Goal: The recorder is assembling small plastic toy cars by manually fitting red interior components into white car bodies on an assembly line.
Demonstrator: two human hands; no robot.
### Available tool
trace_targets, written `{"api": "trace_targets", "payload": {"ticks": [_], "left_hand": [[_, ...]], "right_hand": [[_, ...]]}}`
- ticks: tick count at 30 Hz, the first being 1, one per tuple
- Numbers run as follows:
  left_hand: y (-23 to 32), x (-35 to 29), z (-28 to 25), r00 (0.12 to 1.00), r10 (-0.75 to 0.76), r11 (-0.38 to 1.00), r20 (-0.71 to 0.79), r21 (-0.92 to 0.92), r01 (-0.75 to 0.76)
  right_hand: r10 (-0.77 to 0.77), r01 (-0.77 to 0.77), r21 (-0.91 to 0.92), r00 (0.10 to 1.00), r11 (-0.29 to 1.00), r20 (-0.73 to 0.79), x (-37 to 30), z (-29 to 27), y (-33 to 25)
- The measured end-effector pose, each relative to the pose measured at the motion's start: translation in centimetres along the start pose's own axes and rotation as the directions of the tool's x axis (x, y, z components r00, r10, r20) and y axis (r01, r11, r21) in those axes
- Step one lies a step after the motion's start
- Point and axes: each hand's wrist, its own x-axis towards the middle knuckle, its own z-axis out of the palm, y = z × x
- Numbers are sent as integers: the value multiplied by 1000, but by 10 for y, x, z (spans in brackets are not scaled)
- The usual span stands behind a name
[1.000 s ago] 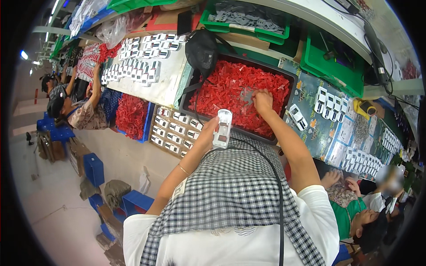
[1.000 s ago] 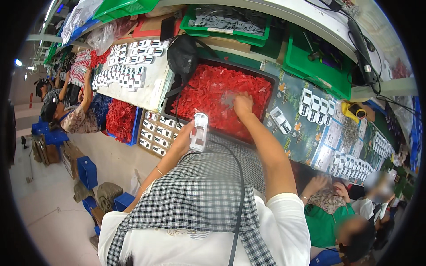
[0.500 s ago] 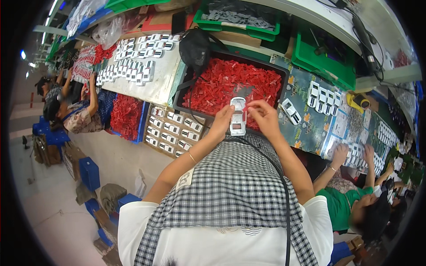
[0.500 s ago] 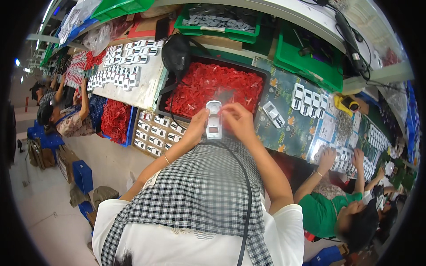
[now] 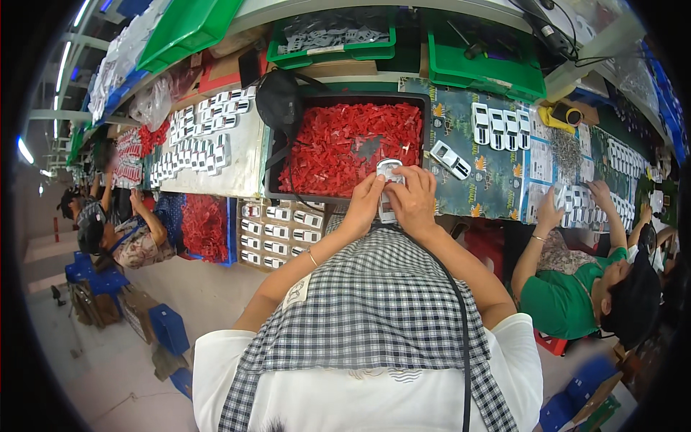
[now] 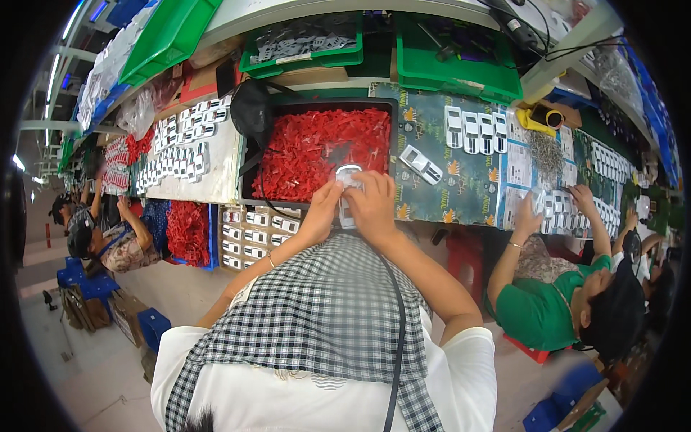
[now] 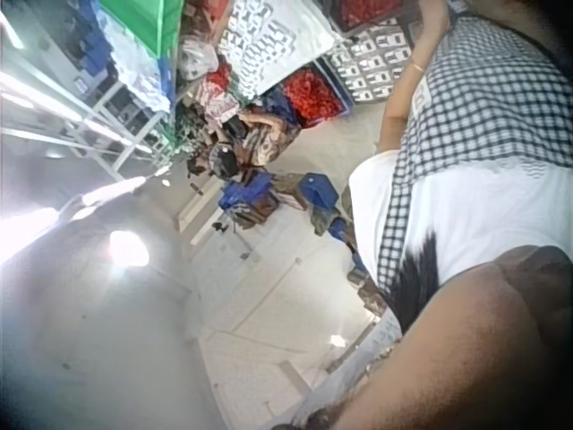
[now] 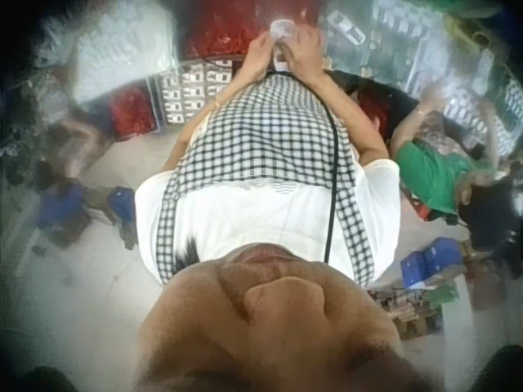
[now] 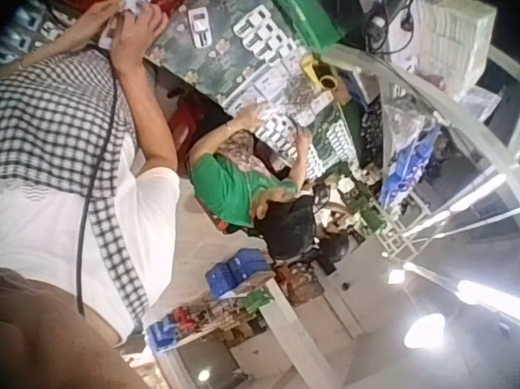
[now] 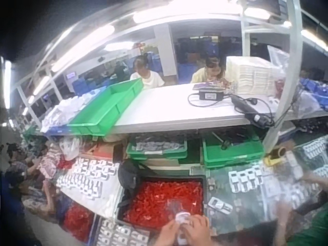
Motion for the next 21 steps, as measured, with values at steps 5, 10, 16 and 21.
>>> {"api": "trace_targets", "payload": {"ticks": [5, 10, 16, 21], "left_hand": [[4, -5, 6, 998, -54, 994, -11, -93, 53], [-4, -8, 3, 998, -48, 998, -27, -51, 46], [-5, -16, 3, 999, 34, 999, -10, -18, -34], [-10, -18, -2, 998, 55, 995, -27, -83, -57]], "right_hand": [[82, -80, 38, 994, 996, -70, -7, 4, 4], [82, -78, 60, 994, 995, -74, -15, 6, 5], [62, -56, 74, 995, 996, -75, -16, 3, 1], [315, -306, 209, 949, 929, -12, -12, 2, -9]]}}
